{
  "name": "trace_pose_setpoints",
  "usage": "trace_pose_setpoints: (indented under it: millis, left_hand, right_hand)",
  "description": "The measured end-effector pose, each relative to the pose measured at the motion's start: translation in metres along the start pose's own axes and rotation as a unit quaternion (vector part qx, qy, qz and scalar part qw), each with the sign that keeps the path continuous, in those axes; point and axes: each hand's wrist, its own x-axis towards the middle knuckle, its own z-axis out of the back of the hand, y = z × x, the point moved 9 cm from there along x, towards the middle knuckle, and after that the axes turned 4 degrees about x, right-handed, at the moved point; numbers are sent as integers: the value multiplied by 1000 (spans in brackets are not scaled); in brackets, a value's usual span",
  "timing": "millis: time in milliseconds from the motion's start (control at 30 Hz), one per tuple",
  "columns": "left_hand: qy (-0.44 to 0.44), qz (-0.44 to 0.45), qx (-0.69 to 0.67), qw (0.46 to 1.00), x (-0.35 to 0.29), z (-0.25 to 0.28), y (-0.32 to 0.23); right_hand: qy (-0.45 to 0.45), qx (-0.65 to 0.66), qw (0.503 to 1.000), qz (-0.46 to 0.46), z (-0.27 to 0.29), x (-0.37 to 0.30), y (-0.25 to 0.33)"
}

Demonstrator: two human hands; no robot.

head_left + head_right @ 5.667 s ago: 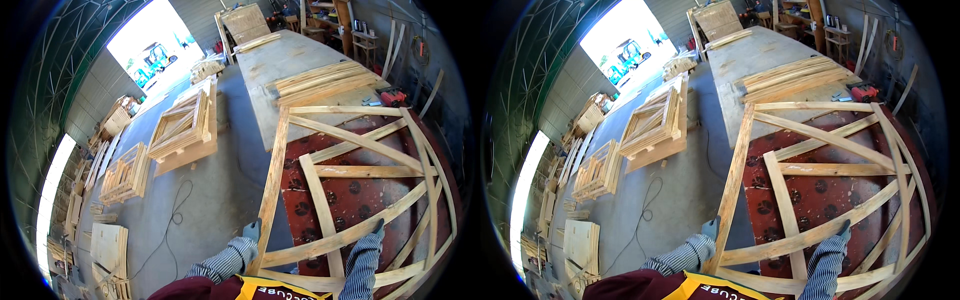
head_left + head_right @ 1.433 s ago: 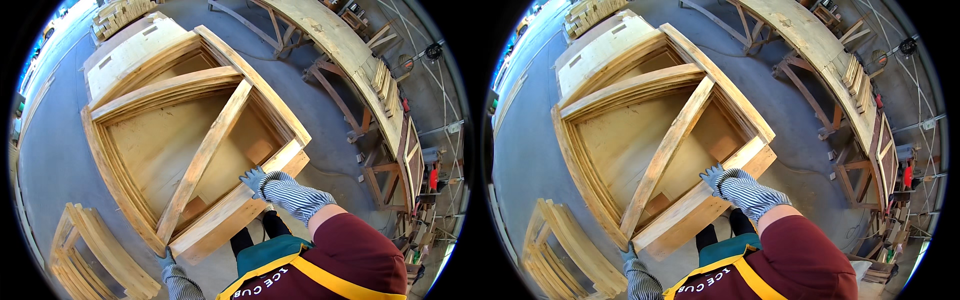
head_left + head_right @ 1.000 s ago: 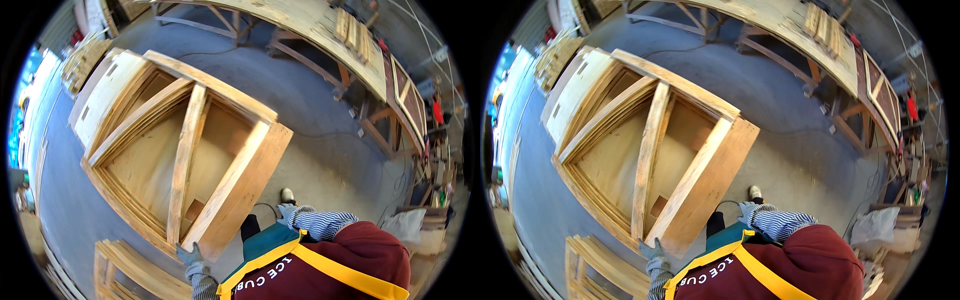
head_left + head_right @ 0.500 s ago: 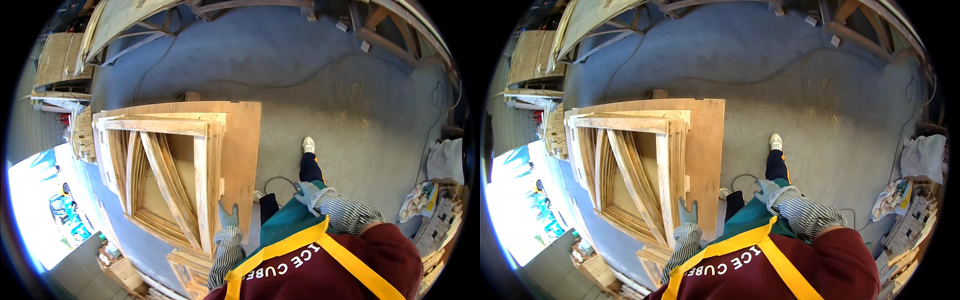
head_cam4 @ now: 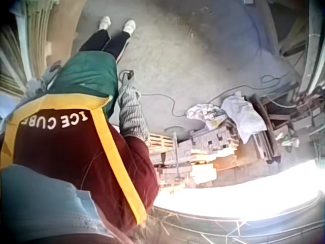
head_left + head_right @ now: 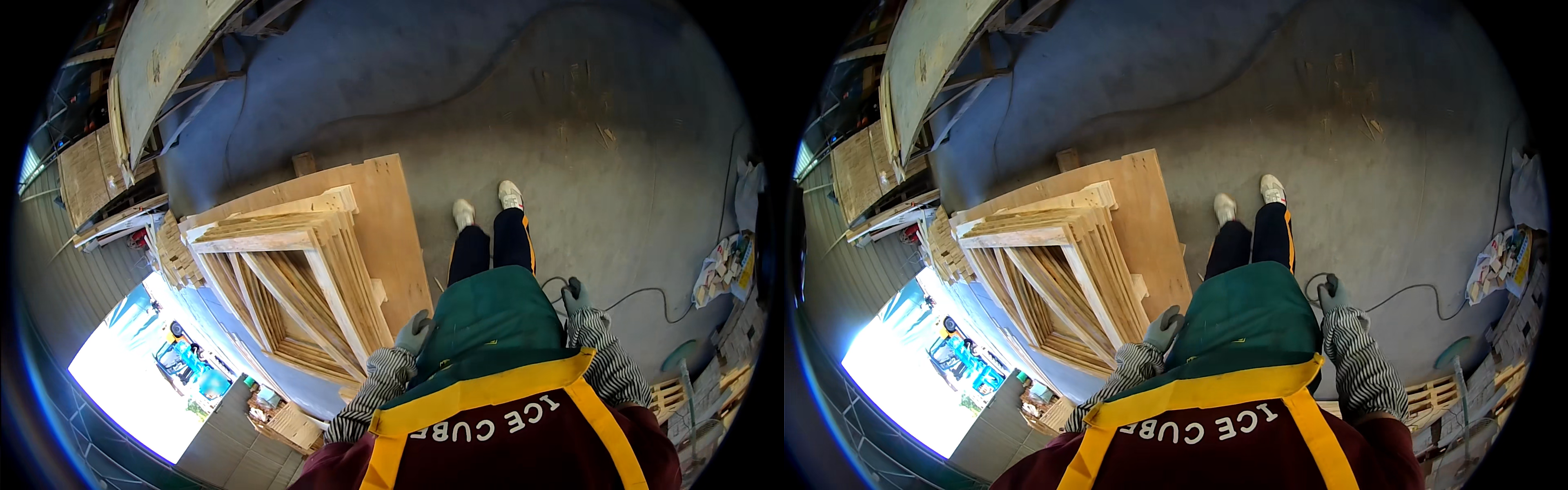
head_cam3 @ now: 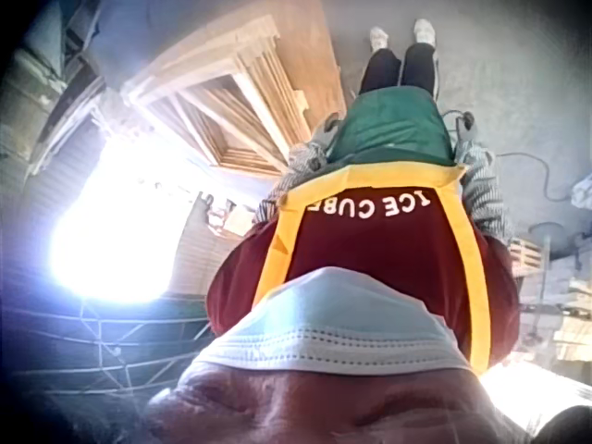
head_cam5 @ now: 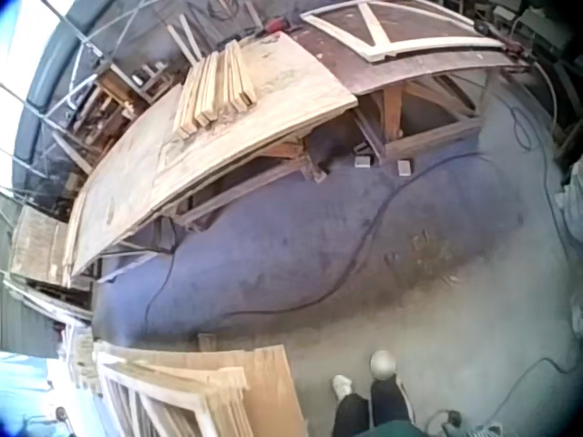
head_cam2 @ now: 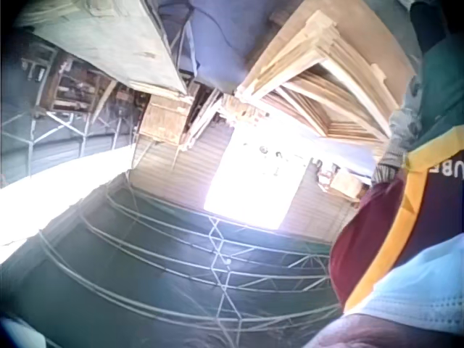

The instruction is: The person assembles a wooden frame on a workbench, positioning planks and securing them with a nail gun. The person then lifts the completed frame and places it on a stack of similar frames.

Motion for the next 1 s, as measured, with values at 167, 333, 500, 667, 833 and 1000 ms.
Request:
trace_pose_setpoints:
  millis: [167, 333, 500, 667, 833, 1000]
  left_hand:
    - [10, 45, 93, 995, 4, 15, 26]
    - [24, 63, 147, 987, 7, 30, 24]
    - [20, 164, 109, 980, -24, 6, 33]
    - [1, 124, 112, 986, -31, -80, 48]
    - [-41, 137, 86, 986, -38, -139, 52]
    - [-57, 93, 104, 989, -50, -152, 2]
  right_hand:
    - [-22, -52, 994, -95, 8, -41, -54]
    - [-36, -33, 993, -110, 18, -65, -74]
    - [-77, 73, 989, -100, 51, -21, -119]
    - [-86, 92, 990, -62, 120, 25, -151]
    - [-110, 146, 980, -81, 199, 66, -213]
    - [-104, 190, 971, -105, 249, 57, -200]
